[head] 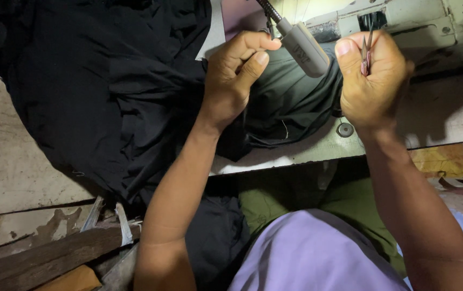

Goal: Trimming loose threads from a black garment using small scissors at a sewing station

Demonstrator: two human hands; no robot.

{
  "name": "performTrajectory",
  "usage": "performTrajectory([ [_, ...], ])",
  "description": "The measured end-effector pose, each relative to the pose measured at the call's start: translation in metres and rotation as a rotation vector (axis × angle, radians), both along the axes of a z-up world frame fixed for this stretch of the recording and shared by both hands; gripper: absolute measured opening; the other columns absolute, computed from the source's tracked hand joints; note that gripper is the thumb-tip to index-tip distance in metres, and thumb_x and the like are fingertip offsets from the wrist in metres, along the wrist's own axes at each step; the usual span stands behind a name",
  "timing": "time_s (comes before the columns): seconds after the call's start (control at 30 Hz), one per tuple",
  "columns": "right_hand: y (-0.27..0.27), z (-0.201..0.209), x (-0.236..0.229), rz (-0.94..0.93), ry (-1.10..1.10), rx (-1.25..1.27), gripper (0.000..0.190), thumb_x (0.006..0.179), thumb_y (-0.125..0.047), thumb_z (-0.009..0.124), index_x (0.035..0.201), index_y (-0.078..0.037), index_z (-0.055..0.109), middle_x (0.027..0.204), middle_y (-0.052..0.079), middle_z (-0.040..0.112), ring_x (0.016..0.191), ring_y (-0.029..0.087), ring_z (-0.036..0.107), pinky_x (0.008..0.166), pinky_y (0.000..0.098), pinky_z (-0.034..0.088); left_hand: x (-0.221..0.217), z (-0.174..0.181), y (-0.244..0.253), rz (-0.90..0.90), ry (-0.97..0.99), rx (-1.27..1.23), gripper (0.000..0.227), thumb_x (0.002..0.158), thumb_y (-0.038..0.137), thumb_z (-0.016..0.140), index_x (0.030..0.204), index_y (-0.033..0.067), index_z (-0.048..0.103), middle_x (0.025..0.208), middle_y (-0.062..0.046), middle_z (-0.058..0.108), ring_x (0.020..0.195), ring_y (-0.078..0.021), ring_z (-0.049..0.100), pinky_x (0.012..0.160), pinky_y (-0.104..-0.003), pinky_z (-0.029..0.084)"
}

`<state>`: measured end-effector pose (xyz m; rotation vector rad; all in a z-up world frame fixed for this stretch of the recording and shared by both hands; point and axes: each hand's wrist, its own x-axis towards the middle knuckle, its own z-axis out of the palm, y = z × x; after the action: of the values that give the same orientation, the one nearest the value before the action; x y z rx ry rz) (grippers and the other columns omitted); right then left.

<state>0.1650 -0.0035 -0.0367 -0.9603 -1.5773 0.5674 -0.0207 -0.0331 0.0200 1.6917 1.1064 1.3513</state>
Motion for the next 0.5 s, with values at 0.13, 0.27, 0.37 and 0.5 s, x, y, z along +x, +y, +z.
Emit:
performTrajectory([
  [0.13,-0.002,0.002,-0.001,-0.024,-0.040,-0.008,0.014,0.097,-0.008,0.054,0.087,0.002,0.054,0.069,0.004,0.045,0.064,0.014,0.041,0.061,0.0279,0.035,-0.001,0.000,0.001,-0.003,0.004,-0.004,0.019,0.085,0.019,0.043,0.092,0.0073,0.056,0.061,0.004,0.040,0.056,-0.0062,0.031,0.056,-0.021,0.026],
  [0.27,-0.011,-0.007,-0.005,-0.020,-0.032,-0.022,0.012,0.093,-0.005,0.051,0.084,0.002,0.053,0.069,0.004,0.045,0.061,0.014,0.038,0.056,0.0285,0.033,-0.002,-0.005,0.004,-0.014,0.035,0.021,0.018,0.085,0.016,0.042,0.093,0.0062,0.054,0.081,-0.004,0.055,0.075,-0.0114,0.049,0.070,-0.022,0.037],
  [0.37,-0.023,-0.015,-0.007,-0.020,-0.085,-0.007,0.011,0.091,-0.008,0.053,0.082,-0.001,0.055,0.067,0.004,0.047,0.055,0.015,0.038,0.053,0.0290,0.032,-0.001,-0.004,0.004,-0.025,0.068,0.011,0.016,0.085,0.013,0.042,0.092,0.0060,0.053,0.092,-0.008,0.058,0.090,-0.0158,0.057,0.081,-0.024,0.042],
  [0.5,-0.031,-0.022,-0.005,-0.003,-0.167,0.086,0.014,0.091,-0.012,0.053,0.084,-0.001,0.058,0.065,0.006,0.053,0.052,0.017,0.045,0.054,0.0300,0.036,0.002,0.001,0.002,-0.044,0.136,0.005,0.013,0.084,0.010,0.042,0.090,0.0058,0.052,0.087,-0.004,0.058,0.086,-0.0126,0.057,0.081,-0.022,0.043],
])
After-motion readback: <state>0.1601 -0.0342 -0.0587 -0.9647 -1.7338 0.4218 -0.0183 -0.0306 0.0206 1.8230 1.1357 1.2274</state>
